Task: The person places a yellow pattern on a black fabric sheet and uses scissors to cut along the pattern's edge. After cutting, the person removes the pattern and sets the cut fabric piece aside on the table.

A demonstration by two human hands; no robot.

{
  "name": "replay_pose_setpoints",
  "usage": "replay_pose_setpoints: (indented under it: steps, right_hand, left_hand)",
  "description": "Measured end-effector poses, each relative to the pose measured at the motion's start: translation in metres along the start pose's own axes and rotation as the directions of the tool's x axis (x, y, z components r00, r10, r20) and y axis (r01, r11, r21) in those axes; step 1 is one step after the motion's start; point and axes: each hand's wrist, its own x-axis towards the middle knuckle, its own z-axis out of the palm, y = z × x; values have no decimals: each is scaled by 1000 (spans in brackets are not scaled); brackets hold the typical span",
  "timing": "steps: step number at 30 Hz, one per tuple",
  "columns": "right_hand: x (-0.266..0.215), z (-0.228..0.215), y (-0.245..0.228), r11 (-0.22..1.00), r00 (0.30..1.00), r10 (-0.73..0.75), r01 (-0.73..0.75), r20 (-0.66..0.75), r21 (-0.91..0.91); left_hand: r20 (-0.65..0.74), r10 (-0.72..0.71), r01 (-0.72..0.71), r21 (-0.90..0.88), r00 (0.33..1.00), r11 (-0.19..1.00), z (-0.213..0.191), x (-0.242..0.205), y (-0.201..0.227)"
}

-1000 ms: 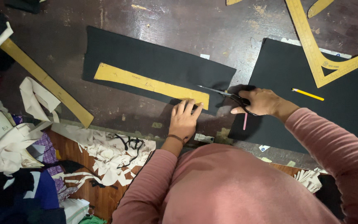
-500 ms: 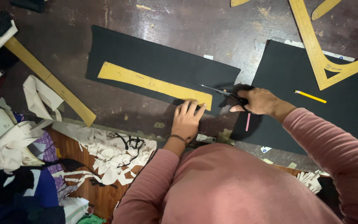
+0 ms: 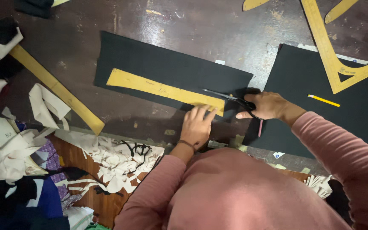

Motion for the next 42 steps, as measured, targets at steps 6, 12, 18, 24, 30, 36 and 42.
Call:
replay_pose_setpoints:
  steps: [6,12,18,24,30,36,42]
  right_hand:
    - [-8,-28,-29,999,998,39,-38,48,-30]
    - [13,1,-15,997,998,53,-54,19,47]
    - [10,-16,-42,999,999,39,-39,2,15]
    - [27,-4,-28,999,999,49,-50,-6,-12]
    - [29,-23,-66,999,1000,23,-23,3,-30]
    - [47,-7,-46,999,999,28,-27,-42,20]
    - [59,-15,-72,999,1000,-17,16,-23,-37]
  left_hand:
    - [11,-224,217,192,975,957,-68,13,-70]
    - [118,-237,208,219,964,953,-57,3,-92]
    - [222,-274,240,166,936,956,-63,3,-93]
    - [109,-216,197,162,970,967,-60,-2,-97]
    - [63,-198,186,154,978,970,-61,-2,-98]
    - [18,-172,168,119,985,979,-68,-1,-97]
    - [-46,-144,150,157,988,976,-56,-4,-102]
